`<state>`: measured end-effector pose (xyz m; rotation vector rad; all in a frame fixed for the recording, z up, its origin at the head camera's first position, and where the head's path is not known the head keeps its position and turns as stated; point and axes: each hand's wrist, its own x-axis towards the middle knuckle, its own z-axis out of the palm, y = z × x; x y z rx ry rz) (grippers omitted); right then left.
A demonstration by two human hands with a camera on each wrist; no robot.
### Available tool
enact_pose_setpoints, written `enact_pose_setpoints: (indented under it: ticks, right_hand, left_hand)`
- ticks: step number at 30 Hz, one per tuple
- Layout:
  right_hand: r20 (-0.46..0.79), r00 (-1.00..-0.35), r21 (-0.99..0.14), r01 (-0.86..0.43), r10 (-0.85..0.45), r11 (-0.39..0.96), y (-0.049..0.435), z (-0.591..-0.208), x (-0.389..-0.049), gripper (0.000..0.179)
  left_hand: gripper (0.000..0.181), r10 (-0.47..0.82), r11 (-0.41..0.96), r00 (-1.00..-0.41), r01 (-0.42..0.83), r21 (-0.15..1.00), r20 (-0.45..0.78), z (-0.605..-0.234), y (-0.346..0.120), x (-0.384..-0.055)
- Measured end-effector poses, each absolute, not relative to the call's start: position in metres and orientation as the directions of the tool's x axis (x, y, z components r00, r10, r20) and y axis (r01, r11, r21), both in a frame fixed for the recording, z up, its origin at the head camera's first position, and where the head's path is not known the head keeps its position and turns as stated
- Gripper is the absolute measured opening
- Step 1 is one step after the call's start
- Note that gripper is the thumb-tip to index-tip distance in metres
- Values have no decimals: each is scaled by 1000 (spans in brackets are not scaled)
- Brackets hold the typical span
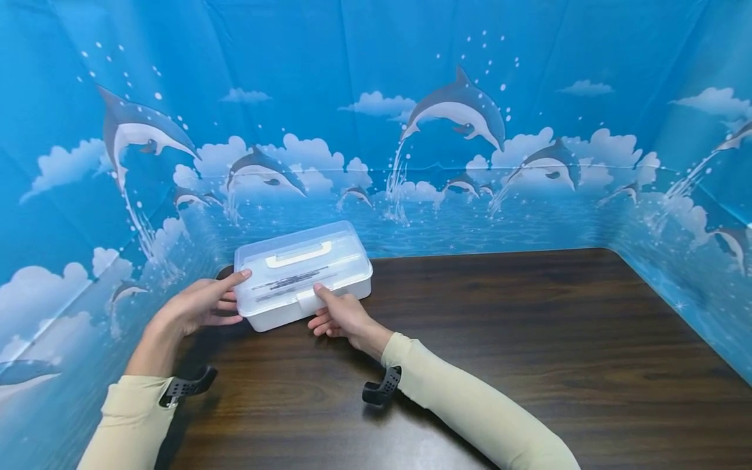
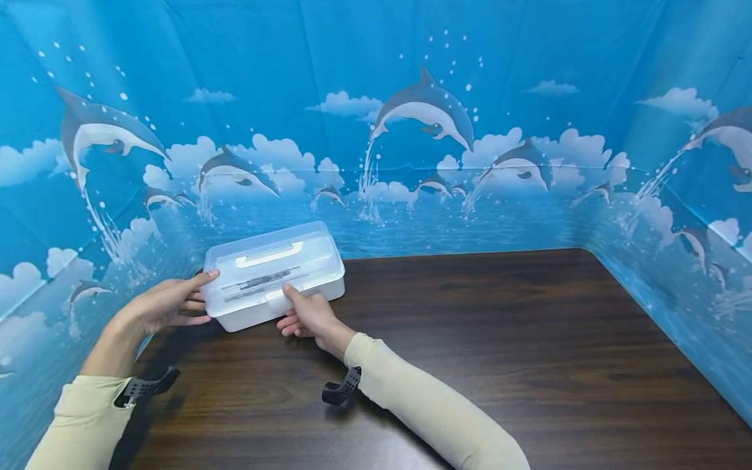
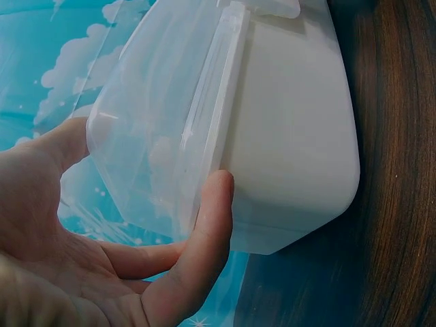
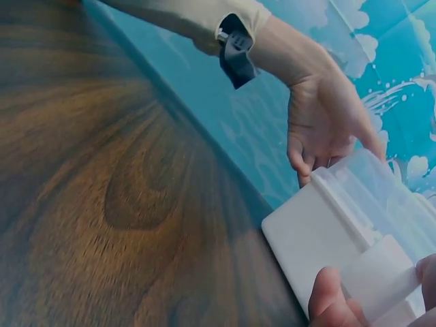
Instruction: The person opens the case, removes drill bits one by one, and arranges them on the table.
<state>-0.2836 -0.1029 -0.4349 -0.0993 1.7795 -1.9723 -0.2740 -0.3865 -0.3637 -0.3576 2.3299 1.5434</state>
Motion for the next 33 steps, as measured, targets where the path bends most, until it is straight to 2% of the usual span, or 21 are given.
enact_pose_setpoints:
  ticks: [8,17,21,24,27,29,33]
  right_hand:
    - [-288,-881,-946,322,-376,-30,-102,-425,-279,75]
    - [-224,-853,-952,295,-470,-81,-96,-414,-282,63]
    - [-220,-827,-940,321,-518,-112,-94,-414,-285,49]
    - [-225,-813,-934,337,-537,-119,-93,-414,-286,31]
    - [-232,-811,-940,329,-537,-92,-92,-413,-287,16]
    - [-242,-819,-948,314,-521,-53,-92,-414,-287,12]
    - [-241,-835,-964,266,-495,21,-91,-421,-291,20]
  left_hand:
    - [119,-32,392,-912,-388,834,-410,-362,-387,-275]
    - [117,-29,395,-913,-384,835,-407,-360,-387,-274]
    - [115,-27,394,-912,-385,834,-409,-360,-386,-273]
    - [113,-31,394,-914,-384,835,-406,-358,-385,-272]
    - [112,-34,396,-915,-381,835,-402,-358,-385,-271]
    - [113,-36,400,-915,-381,834,-401,-357,-385,-271]
    - [112,-34,402,-916,-379,833,-400,-359,-386,-272]
